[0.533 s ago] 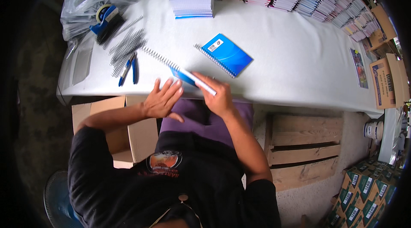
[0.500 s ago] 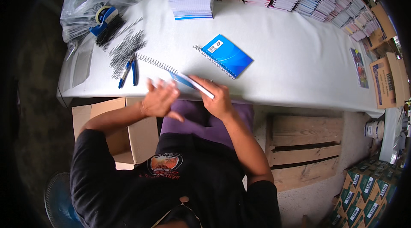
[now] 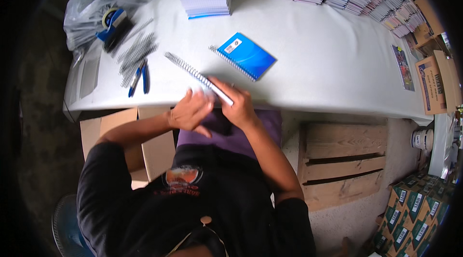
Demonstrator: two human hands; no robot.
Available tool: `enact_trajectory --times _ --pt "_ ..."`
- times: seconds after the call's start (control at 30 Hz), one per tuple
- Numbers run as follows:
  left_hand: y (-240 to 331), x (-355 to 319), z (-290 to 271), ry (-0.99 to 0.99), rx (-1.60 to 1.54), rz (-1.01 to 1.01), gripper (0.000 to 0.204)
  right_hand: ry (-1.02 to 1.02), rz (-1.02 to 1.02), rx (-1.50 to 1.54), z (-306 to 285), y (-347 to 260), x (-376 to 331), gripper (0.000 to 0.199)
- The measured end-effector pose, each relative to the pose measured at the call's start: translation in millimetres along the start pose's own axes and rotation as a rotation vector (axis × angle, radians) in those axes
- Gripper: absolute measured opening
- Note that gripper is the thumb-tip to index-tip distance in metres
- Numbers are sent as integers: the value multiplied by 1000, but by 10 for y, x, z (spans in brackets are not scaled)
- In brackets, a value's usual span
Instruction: The person uses wire cutters to trim excess spiral binding from stacks of pink and blue notebooks, then organizes the finished notebooks into stacks and places them into a cardboard box.
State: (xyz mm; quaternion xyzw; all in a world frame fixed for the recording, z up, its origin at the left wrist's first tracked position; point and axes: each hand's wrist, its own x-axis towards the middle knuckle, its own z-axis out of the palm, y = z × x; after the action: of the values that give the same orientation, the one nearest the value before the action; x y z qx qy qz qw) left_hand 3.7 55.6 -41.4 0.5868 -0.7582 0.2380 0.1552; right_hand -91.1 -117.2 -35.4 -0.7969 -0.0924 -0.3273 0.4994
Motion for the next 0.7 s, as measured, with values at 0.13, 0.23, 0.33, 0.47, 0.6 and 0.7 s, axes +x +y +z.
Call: enact_trajectory --times 0.13,0.23,0.33,0.47,0.6,0.7 --pt "-383 85 30 321 378 -246 100 -69 -72 -17 75 -56 76 46" --pt "-96 278 35 -58 -99 -285 103 13 -123 -29 5 14 74 43" --pt "-201 317 32 149 367 -199 112 -21 31 -16 51 1 -30 41" --pt "-208 357 260 196 85 -479 117 135 118 68 113 10 58 34" --pt "-314 99 212 86 137 -450 94 54 33 11 67 -5 53 35" --pt "-169 349 169 77 32 -301 98 63 27 38 92 19 66 34"
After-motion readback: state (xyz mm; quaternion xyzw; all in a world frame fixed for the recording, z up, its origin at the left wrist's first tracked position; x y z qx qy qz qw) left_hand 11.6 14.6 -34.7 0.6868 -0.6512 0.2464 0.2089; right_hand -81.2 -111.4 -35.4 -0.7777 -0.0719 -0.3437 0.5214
